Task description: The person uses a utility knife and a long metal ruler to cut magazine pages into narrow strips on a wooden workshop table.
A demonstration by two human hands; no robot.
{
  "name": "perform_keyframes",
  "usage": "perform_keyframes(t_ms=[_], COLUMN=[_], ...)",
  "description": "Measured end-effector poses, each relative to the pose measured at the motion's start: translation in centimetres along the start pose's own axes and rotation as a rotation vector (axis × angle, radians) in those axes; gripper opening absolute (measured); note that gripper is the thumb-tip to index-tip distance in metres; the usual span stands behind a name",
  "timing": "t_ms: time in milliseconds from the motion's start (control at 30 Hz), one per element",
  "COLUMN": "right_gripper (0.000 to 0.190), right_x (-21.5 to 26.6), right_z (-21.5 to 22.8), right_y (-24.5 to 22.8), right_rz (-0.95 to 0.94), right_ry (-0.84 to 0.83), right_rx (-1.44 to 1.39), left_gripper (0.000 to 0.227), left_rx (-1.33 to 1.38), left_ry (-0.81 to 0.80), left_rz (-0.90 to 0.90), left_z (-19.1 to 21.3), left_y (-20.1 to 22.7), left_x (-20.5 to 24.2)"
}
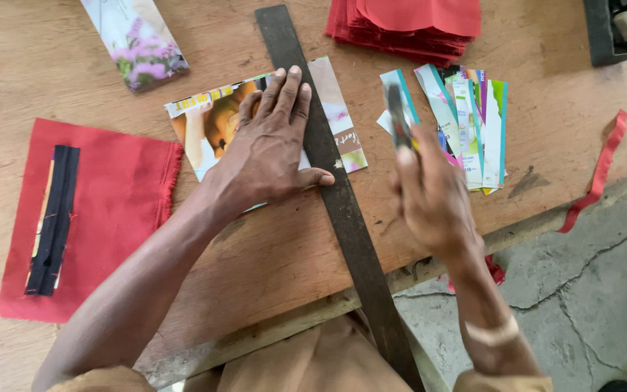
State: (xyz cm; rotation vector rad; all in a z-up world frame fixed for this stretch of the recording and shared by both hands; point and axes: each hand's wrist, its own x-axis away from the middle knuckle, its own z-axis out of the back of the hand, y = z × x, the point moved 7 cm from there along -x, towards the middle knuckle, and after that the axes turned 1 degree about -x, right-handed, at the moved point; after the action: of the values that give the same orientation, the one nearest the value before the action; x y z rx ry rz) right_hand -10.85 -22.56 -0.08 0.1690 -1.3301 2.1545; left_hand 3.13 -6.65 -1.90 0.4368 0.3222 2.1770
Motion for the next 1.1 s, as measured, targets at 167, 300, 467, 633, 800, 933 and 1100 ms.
perform_keyframes(t_ms=[167,300,467,633,800,933,1100], right_gripper=[0.02,0.019,0.019,0.025,0.03,0.029,0.031], right_x=[-6.6,-7.9,-7.3,-6.9,-6.9,-7.4,-7.3], right_z=[-3.2,-4.6,-5.3,-6.3,-6.7,-6.9,-7.0], right_y=[-7.1,-10.2,-10.9,-11.6,-11.4,-10.8,-10.0], right_rz=[0.315,0.5,0.488,0.587,0.592,0.586,0.597], right_ry=[0.008,0.064,0.0,-0.012,-0.004,-0.009,0.009], right_rx=[0.232,0.451,0.464,0.487,0.585,0.664,0.683], left_gripper=[0.14,0.138,0.137,0.135,0.134,0.127,0.122], left_rx=[-0.003,-0.021,-0.021,-0.017,0.03,0.048,0.014], left_ry=[-0.02,-0.011,0.022,0.02,0.015,0.005,-0.071], left_rz=[0.018,0.015,-0.018,-0.034,-0.005,-0.018,0.026], left_z=[0.8,1.0,0.8,0.5,0.7,0.9,0.5], left_y=[0.1,0.2,-0.1,-0.1,0.0,0.2,0.3], left_x=[-0.3,-0.2,-0.4,-0.5,-0.6,-0.5,-0.9])
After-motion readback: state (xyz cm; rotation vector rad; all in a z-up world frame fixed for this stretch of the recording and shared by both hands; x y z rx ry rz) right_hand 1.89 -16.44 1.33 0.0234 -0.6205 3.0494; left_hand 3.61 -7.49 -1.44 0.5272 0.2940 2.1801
